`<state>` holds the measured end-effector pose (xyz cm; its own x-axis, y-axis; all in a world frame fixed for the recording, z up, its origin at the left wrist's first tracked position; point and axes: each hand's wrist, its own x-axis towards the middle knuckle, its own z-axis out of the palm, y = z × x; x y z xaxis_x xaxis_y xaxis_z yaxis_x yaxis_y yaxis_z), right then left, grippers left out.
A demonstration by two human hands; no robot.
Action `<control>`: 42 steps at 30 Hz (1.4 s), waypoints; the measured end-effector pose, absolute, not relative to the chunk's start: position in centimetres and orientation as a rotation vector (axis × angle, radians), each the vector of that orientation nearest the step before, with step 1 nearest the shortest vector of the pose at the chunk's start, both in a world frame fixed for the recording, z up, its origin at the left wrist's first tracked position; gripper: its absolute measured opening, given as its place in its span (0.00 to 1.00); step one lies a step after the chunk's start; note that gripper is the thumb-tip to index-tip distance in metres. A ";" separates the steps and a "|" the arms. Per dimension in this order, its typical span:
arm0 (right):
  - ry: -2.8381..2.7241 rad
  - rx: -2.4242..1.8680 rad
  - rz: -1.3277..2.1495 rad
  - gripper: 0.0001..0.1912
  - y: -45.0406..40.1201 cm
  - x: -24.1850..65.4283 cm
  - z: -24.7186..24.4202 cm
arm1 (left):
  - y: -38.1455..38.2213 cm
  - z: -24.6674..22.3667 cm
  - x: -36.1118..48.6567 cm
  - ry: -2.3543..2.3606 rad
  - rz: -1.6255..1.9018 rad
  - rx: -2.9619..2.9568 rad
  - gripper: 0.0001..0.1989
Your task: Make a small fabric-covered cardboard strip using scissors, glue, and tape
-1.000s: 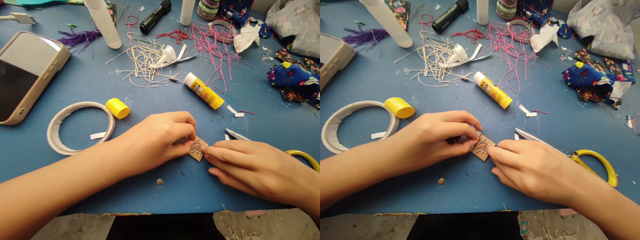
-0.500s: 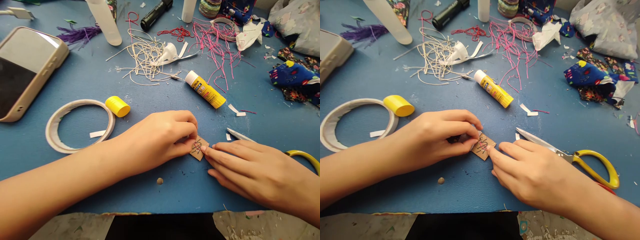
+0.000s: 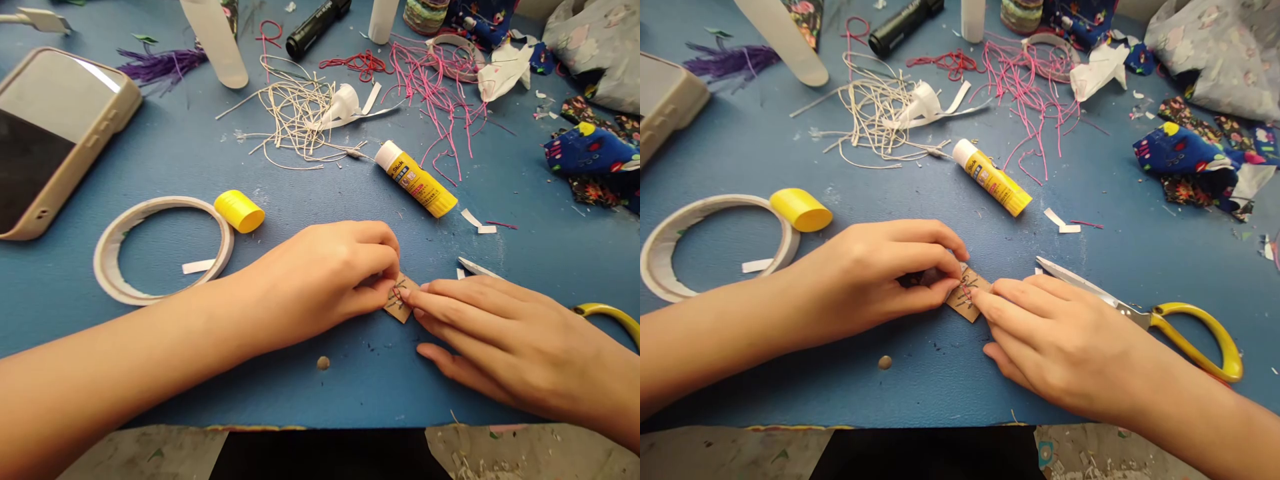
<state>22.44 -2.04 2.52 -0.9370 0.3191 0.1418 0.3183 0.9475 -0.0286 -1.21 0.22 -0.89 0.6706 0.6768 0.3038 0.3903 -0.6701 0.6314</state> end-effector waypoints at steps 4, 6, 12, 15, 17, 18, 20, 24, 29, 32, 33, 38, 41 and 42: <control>-2.985 -0.492 -0.013 0.10 -1.9 22.3 2.5 | 0.2 -0.8 -1.3 0.839 0.701 2.349 0.06; -2.971 -0.503 -0.012 0.09 -1.7 22.3 2.5 | 0.2 -0.8 -1.2 0.843 0.697 2.344 0.06; -2.992 -0.480 0.020 0.09 -1.5 22.3 2.4 | 0.2 -0.8 -1.2 0.846 0.685 2.340 0.06; -2.982 -0.459 -0.032 0.10 -1.4 22.2 2.3 | 0.2 -0.8 -1.2 0.842 0.695 2.354 0.06; -2.983 -0.453 -0.022 0.11 -1.3 22.1 2.2 | 0.2 -0.9 -1.2 0.838 0.700 2.366 0.05; -2.988 -0.453 -0.002 0.12 -1.2 22.1 2.1 | 0.2 -0.9 -1.2 0.834 0.701 2.371 0.05; -2.997 -0.453 0.021 0.13 -1.1 22.1 2.0 | 0.2 -0.9 -1.2 0.834 0.704 2.377 0.05; -2.997 -0.444 -0.037 0.13 -1.1 22.0 2.2 | 0.2 -0.9 -1.2 0.852 0.684 2.375 0.06; -2.994 -0.504 0.070 0.12 -1.2 22.3 2.8 | 0.2 -0.8 -0.9 0.850 0.626 2.404 0.07; -2.944 -0.613 0.298 0.11 -1.0 22.6 2.7 | 0.2 -0.8 -0.8 0.841 0.622 2.462 0.07; -2.909 -0.662 0.388 0.09 -0.9 22.7 2.7 | 0.2 -0.8 -0.7 0.840 0.619 2.484 0.07; -2.670 -0.885 0.752 0.04 -0.6 22.6 2.2 | 0.2 -1.0 -0.6 0.838 0.616 2.526 0.10; -2.551 -1.003 0.748 0.01 -0.5 22.3 2.1 | 0.2 -1.5 -0.6 0.828 0.674 2.534 0.10; -2.530 -1.028 0.730 0.01 -0.4 22.2 2.0 | 0.1 -1.7 -0.7 0.822 0.695 2.532 0.11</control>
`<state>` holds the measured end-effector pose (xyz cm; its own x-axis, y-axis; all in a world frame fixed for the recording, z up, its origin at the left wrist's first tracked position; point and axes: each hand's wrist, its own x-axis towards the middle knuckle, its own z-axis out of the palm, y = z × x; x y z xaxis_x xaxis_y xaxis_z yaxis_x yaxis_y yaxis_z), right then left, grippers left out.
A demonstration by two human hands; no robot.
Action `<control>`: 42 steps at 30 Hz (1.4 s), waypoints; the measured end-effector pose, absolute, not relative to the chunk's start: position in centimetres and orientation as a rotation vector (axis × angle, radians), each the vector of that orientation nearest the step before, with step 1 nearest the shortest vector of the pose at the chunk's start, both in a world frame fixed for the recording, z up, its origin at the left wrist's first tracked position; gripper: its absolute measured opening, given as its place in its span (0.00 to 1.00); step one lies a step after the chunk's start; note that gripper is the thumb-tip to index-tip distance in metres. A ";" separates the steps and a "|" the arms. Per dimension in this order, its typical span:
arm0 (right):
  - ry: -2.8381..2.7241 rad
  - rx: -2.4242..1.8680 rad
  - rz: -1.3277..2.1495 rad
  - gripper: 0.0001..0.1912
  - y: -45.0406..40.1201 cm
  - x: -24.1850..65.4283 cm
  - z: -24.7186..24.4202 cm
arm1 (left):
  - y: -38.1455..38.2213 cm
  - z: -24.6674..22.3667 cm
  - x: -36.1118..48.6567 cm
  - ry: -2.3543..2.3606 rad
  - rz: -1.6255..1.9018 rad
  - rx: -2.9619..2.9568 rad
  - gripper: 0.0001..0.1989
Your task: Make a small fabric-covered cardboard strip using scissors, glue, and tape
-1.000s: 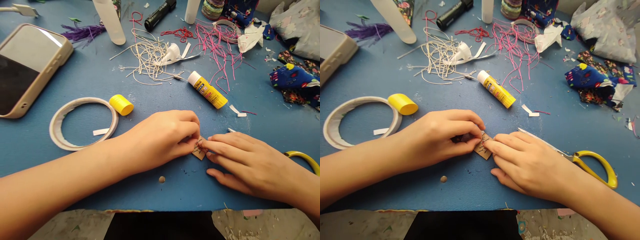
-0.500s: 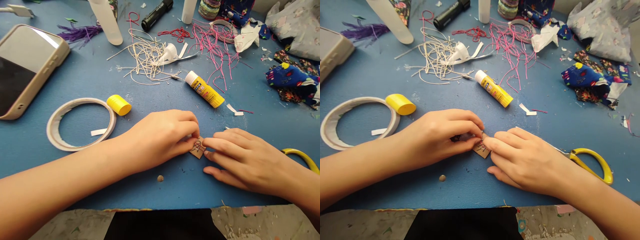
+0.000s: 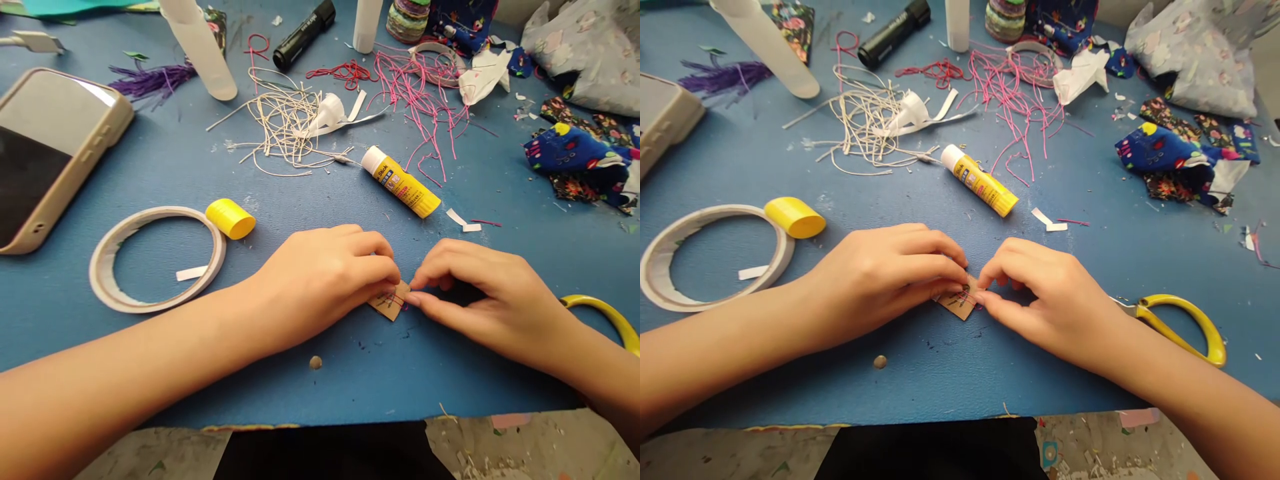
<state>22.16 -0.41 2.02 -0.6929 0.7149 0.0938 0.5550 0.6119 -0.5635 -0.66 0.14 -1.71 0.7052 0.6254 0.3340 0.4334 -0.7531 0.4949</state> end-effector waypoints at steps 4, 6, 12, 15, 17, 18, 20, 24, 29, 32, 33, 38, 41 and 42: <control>-2.521 -1.034 0.719 0.03 -0.3 21.9 1.8 | 0.1 -2.1 -0.7 0.807 0.713 2.507 0.11; -2.521 -1.031 0.721 0.04 -0.3 21.8 1.7 | 0.1 -1.9 -0.6 0.802 0.709 2.496 0.10; -2.504 -1.044 0.682 0.04 -0.3 21.7 1.5 | 0.4 -1.1 -0.7 0.830 0.675 2.303 0.09; -2.524 -1.016 0.639 0.07 -0.3 21.7 1.3 | 0.4 -0.8 -0.9 0.839 0.747 2.234 0.07; -2.534 -1.020 0.599 0.09 -0.2 21.6 1.2 | 0.4 -0.7 -1.1 0.866 0.781 2.220 0.06; -2.535 -1.019 0.584 0.10 -0.2 21.6 1.1 | 0.3 -0.6 -1.2 0.878 0.789 2.221 0.06; -2.538 -0.985 0.559 0.10 -0.2 21.4 1.1 | 0.2 -0.5 -1.3 0.897 0.791 2.231 0.06; -2.590 -0.825 0.477 0.11 0.1 21.2 1.0 | -0.1 -0.3 -1.1 0.923 0.814 2.185 0.07; -2.613 -0.783 0.374 0.10 0.4 20.9 0.9 | 0.0 -0.2 -0.8 0.969 0.890 2.139 0.09; -2.632 -0.762 0.390 0.10 0.4 20.8 0.7 | 0.2 -0.2 -0.9 0.973 0.889 2.163 0.11; -2.650 -0.752 0.394 0.11 0.4 20.8 0.6 | 0.3 -0.3 -0.9 0.966 0.876 2.166 0.12; -2.700 -0.719 0.319 0.12 0.4 21.1 0.2 | 0.4 -0.6 -1.0 0.919 0.805 2.161 0.12; -2.677 -0.686 0.263 0.11 0.4 21.3 0.4 | 0.4 -0.7 -1.1 0.915 0.780 2.154 0.13; -2.665 -0.666 0.246 0.10 0.5 21.3 0.5 | 0.4 -0.8 -1.1 0.914 0.778 2.150 0.13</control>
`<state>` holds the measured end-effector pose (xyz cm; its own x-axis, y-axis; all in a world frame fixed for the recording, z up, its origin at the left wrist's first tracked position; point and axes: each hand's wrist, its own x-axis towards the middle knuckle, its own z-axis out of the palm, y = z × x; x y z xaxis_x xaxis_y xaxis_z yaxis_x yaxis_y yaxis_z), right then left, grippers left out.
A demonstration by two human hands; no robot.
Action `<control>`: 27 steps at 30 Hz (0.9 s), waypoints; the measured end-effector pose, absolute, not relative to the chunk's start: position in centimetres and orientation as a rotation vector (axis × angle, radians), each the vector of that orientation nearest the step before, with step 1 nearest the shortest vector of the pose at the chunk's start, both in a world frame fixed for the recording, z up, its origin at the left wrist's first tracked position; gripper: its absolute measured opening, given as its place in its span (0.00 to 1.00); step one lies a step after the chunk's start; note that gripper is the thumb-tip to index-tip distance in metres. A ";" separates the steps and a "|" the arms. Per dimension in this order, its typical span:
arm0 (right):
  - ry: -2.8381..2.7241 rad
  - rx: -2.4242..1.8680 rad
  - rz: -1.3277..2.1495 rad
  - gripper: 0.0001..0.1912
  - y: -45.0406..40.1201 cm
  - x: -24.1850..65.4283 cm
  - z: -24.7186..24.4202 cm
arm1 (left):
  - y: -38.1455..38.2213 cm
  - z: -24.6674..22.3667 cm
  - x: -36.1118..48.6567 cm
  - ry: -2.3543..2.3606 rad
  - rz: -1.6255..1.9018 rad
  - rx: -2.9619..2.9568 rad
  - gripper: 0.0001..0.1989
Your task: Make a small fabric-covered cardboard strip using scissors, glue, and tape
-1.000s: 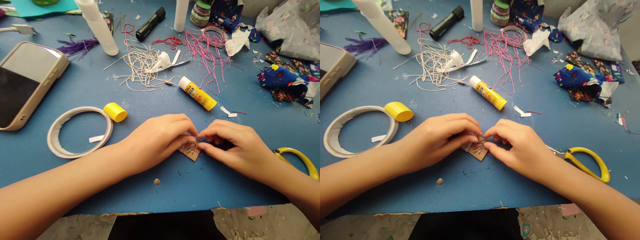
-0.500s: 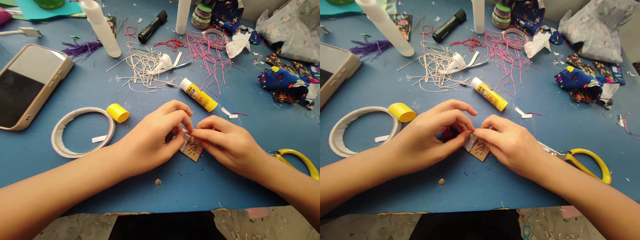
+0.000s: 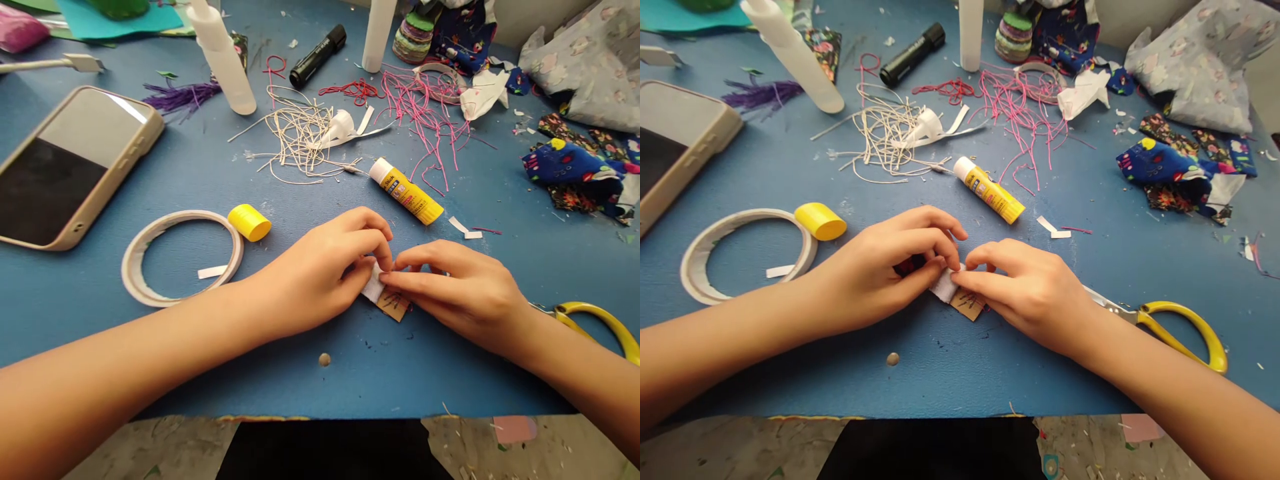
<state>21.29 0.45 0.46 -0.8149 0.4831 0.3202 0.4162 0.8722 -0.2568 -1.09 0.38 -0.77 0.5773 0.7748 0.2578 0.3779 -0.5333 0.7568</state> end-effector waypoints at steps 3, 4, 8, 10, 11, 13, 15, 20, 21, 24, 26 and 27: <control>-2.640 -0.619 0.228 0.10 0.4 21.3 0.7 | 0.5 -0.8 -1.1 0.914 0.787 2.140 0.13; -2.635 -0.618 0.236 0.10 0.4 21.3 0.8 | 0.5 -0.8 -1.1 0.911 0.789 2.143 0.12; -2.607 -0.647 0.282 0.10 0.3 21.3 0.7 | 0.6 -0.6 -1.2 0.881 0.772 2.152 0.10; -2.601 -0.653 0.283 0.10 0.3 21.3 0.6 | 0.5 -0.5 -1.3 0.877 0.742 2.125 0.07; -2.603 -0.657 0.273 0.10 0.4 21.3 0.6 | 0.5 -0.4 -1.3 0.875 0.727 2.113 0.05; -2.617 -0.661 0.240 0.09 0.4 21.2 0.6 | 0.5 -0.5 -1.4 0.869 0.702 2.118 0.05; -2.644 -0.652 0.217 0.08 0.4 21.2 0.6 | 0.7 -0.6 -1.5 0.852 0.683 2.151 0.08; -2.691 -0.658 0.164 0.07 0.5 21.0 0.8 | 1.0 -0.8 -1.7 0.793 0.651 2.180 0.12; -2.696 -0.660 0.151 0.07 0.5 20.9 0.8 | 1.0 -0.8 -1.8 0.789 0.651 2.178 0.12; -2.700 -0.653 0.113 0.06 0.4 20.8 0.9 | 1.0 -0.8 -1.8 0.785 0.648 2.174 0.12; -2.707 -0.645 0.100 0.05 0.3 20.7 1.0 | 1.0 -0.8 -1.7 0.785 0.652 2.171 0.12; -2.713 -0.640 0.096 0.05 0.3 20.6 1.0 | 1.0 -0.8 -1.7 0.784 0.654 2.170 0.12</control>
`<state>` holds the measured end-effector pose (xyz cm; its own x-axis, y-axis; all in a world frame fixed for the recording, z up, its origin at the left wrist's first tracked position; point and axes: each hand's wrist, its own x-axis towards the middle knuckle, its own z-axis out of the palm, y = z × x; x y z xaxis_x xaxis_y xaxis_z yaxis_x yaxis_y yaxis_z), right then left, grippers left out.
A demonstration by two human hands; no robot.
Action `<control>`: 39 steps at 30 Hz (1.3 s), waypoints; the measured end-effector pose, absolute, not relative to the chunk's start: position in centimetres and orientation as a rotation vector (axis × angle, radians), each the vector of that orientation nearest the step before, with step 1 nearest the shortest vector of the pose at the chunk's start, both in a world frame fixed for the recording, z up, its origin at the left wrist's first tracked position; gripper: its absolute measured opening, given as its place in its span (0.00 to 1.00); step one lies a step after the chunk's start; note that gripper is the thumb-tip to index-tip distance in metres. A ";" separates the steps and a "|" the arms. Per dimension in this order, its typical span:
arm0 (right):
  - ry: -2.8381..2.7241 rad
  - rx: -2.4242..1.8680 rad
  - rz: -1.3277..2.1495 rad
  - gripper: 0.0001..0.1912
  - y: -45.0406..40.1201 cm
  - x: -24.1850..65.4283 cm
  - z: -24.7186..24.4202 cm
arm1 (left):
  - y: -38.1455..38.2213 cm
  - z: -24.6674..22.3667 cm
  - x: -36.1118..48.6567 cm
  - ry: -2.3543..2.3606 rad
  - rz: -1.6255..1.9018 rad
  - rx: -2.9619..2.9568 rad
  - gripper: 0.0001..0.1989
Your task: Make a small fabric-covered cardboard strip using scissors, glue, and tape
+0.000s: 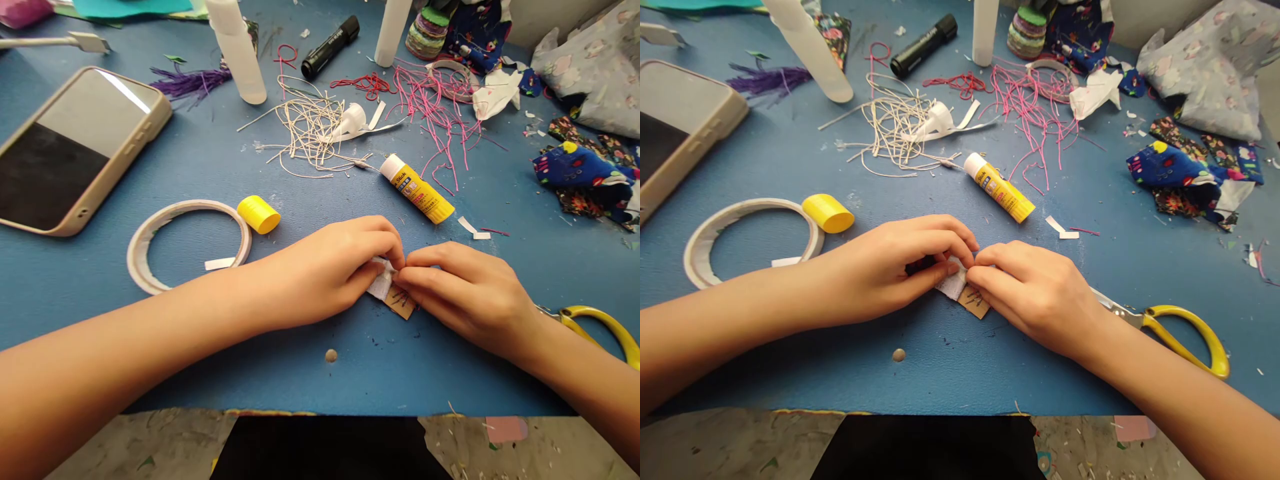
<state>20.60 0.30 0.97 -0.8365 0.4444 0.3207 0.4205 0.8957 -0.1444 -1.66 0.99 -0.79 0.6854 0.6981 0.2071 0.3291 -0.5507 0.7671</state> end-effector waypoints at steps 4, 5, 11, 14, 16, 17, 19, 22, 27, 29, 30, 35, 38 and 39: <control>-2.740 -0.639 0.046 0.04 0.2 20.4 0.9 | 1.1 -0.8 -1.5 0.782 0.656 2.183 0.11; -2.745 -0.643 0.027 0.04 0.3 20.3 0.8 | 1.0 -0.8 -1.5 0.781 0.662 2.189 0.11; -2.767 -0.644 -0.023 0.04 0.4 20.3 0.8 | 0.8 -0.7 -1.7 0.797 0.686 2.225 0.11; -2.787 -0.644 -0.009 0.05 0.4 20.5 0.9 | 0.8 -0.8 -1.9 0.776 0.678 2.249 0.12; -2.795 -0.650 0.003 0.05 0.3 20.6 1.0 | 0.8 -0.8 -2.0 0.770 0.670 2.258 0.12; -2.795 -0.653 0.004 0.06 0.3 20.7 1.0 | 0.8 -0.8 -2.0 0.772 0.663 2.262 0.13; -2.792 -0.665 -0.007 0.07 0.2 20.8 1.0 | 0.8 -0.8 -2.1 0.772 0.649 2.273 0.14; -2.805 -0.678 -0.020 0.08 0.1 20.9 1.1 | 0.7 -0.7 -2.1 0.767 0.637 2.292 0.16; -2.821 -0.673 -0.012 0.08 0.1 21.0 1.1 | 0.5 -0.8 -2.1 0.744 0.615 2.367 0.19; -2.824 -0.683 0.005 0.08 0.1 21.0 1.1 | 0.4 -1.0 -2.1 0.731 0.604 2.427 0.20; -2.824 -0.690 0.016 0.09 0.1 21.1 1.1 | 0.4 -1.1 -2.1 0.728 0.599 2.457 0.20; -2.829 -0.709 0.080 0.09 -0.1 21.2 1.2 | 0.2 -1.3 -2.2 0.732 0.579 2.556 0.19; -2.826 -0.715 0.104 0.09 -0.1 21.2 1.2 | 0.1 -1.2 -2.1 0.725 0.565 2.604 0.19; -2.823 -0.716 0.104 0.10 -0.1 21.1 1.1 | 0.1 -1.2 -2.1 0.722 0.561 2.620 0.18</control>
